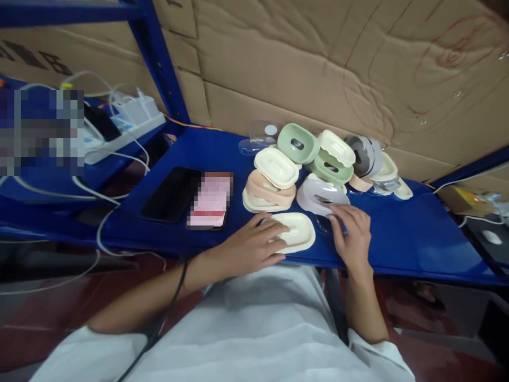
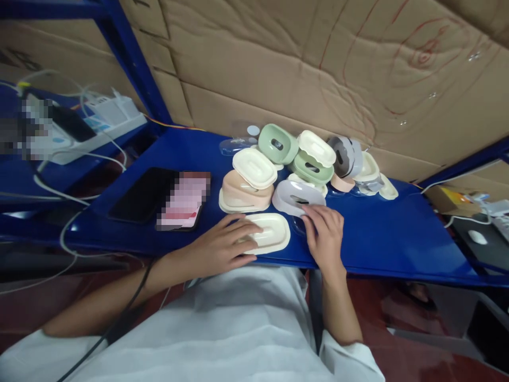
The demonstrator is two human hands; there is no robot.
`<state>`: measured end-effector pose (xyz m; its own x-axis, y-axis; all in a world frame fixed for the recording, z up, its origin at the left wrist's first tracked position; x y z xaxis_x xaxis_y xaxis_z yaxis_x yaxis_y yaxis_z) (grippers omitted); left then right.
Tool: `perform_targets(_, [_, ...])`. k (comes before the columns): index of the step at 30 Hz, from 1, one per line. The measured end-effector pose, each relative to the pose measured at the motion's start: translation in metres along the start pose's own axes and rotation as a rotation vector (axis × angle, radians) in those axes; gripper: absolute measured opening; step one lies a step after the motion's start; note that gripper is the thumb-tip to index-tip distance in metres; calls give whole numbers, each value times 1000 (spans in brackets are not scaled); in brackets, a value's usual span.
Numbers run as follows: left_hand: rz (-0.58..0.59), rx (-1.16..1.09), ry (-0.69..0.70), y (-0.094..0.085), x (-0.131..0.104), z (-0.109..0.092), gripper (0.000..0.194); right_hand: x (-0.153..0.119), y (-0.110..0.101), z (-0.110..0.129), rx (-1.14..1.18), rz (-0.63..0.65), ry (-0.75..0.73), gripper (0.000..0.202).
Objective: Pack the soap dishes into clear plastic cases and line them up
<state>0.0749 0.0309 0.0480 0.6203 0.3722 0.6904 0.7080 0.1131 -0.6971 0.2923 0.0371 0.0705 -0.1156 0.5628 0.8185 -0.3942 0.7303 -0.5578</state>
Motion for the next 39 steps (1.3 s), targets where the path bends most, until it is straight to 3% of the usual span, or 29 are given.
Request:
perform_targets(3, [-56,38,-63,-11,0,2,30,-6,-15,19,79,-42,-34,41])
perform_targets(6, [-200,49,-98,-29,0,7,50,-16,-9,47,203,91,-108,49])
perform_targets(8, [-211,14,-89,-30,0,9,53,-20,2,62,260,195,-149,48])
perform_targets(12, [3,-4,-45,-10,2,8,36,-24,22,78,288,357,-204,37])
perform_targets(15, [136,19,-17,3,0,7,25,-26,28,80,244,389,-224,32])
perform_targets(20, [106,81,57,3,-2,3,20,-20,18,79,319,346,-232,34])
perform_targets(24, [37,57,57,0,-1,2,17,28,12,75,324,286,-235,37])
perform_targets(26, [26,32,42,-2,-1,2,16,61,29,73,243,329,-245,37])
perform_targets(29, [28,11,37,-2,-1,2,13,101,74,70,100,373,-289,43])
perform_targets(32, [17,15,47,-4,-1,1,14,116,124,69,4,401,-345,52])
perform_targets(34, [12,18,61,-4,-2,0,14,115,144,70,-9,413,-368,53])
perform_targets(36, [-20,23,78,-6,-2,-1,14,113,144,70,16,378,-366,49])
perform_targets(39, [-46,45,100,-8,-1,-2,12,105,118,71,107,312,-367,42])
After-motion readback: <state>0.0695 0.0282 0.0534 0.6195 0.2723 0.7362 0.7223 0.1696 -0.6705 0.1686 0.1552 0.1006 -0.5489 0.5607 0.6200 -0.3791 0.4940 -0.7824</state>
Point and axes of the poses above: each hand's wrist, its own x-axis towards the middle knuckle, its own y-axis out of the palm, z = x × y, the point moved 9 cm from there along x, towards the middle knuckle, and after that the axes turned 14 degrees about -z, right-handed, at the moved point
